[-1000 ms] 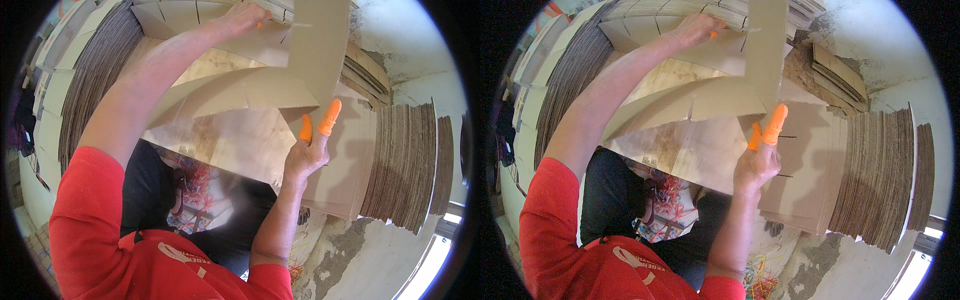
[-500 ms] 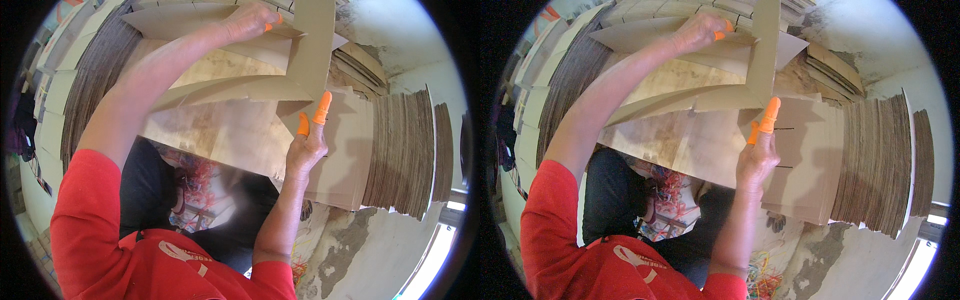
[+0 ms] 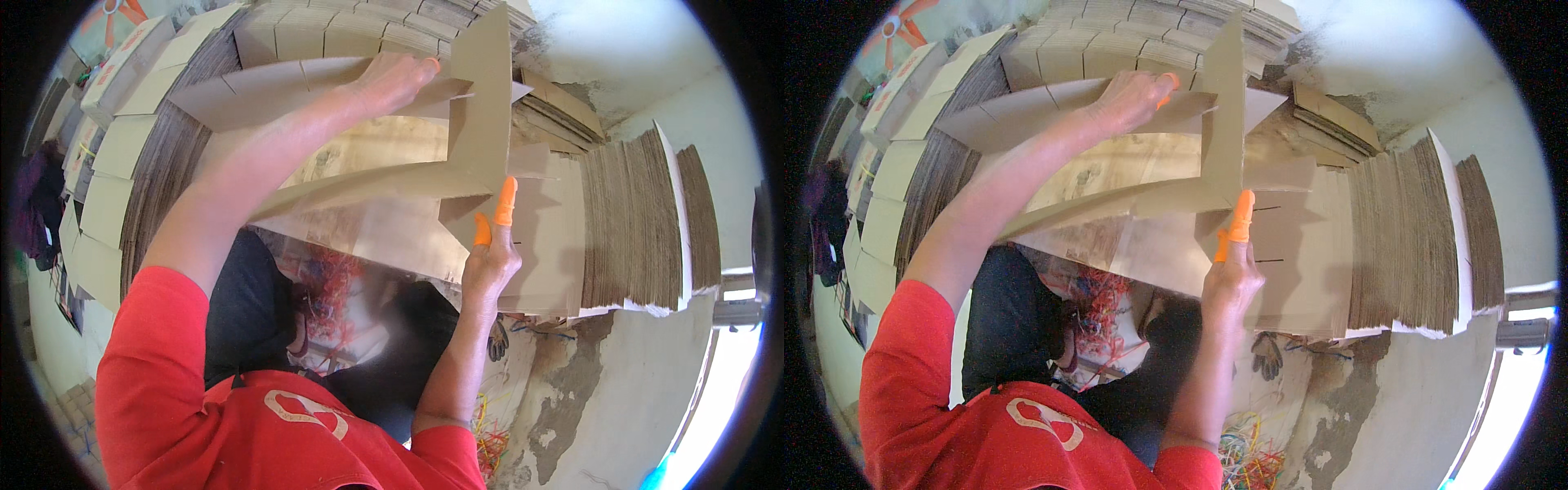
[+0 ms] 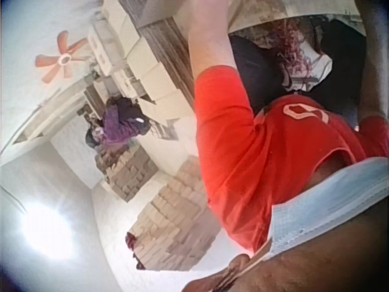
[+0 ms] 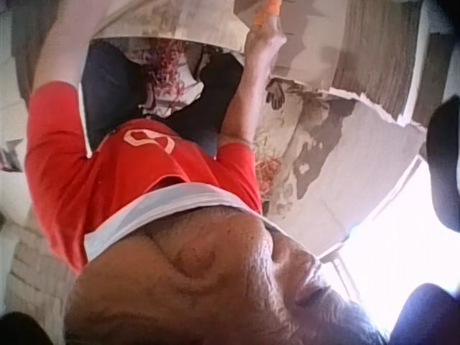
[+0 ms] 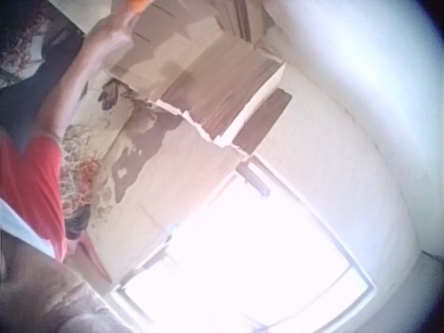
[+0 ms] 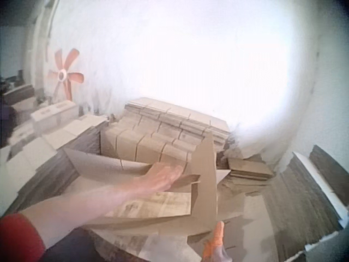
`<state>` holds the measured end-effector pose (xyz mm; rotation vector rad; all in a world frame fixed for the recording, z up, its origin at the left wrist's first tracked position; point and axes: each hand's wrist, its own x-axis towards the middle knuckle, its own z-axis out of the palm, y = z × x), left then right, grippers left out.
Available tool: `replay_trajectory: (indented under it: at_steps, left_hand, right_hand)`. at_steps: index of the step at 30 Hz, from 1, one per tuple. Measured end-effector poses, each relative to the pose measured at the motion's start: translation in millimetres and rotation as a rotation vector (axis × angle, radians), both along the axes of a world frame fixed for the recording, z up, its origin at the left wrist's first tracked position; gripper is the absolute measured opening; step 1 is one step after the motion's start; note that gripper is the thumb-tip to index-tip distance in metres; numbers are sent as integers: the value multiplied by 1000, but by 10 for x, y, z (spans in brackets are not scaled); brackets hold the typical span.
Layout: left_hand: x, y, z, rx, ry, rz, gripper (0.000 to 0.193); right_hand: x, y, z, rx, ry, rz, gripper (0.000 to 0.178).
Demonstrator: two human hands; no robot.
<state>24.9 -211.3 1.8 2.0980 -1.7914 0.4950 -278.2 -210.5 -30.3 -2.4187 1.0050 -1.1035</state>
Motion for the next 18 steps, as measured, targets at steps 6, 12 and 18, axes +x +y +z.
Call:
replay_trajectory:
  at_steps: [6, 12, 18]
  left_hand:
    - [-216, 122, -206, -137, 16, -226, 21]
    - [-470, 246, -333, 111, 179, -148, 23]
    - [-474, 528, -206, 250, 302, -85, 38]
  right_hand:
    - [-200, 158, 41, 55, 139, -24, 78]
    - [-386, 126, -48, -69, 251, 95, 41]
    - [-302, 131, -25, -34, 499, 59, 43]
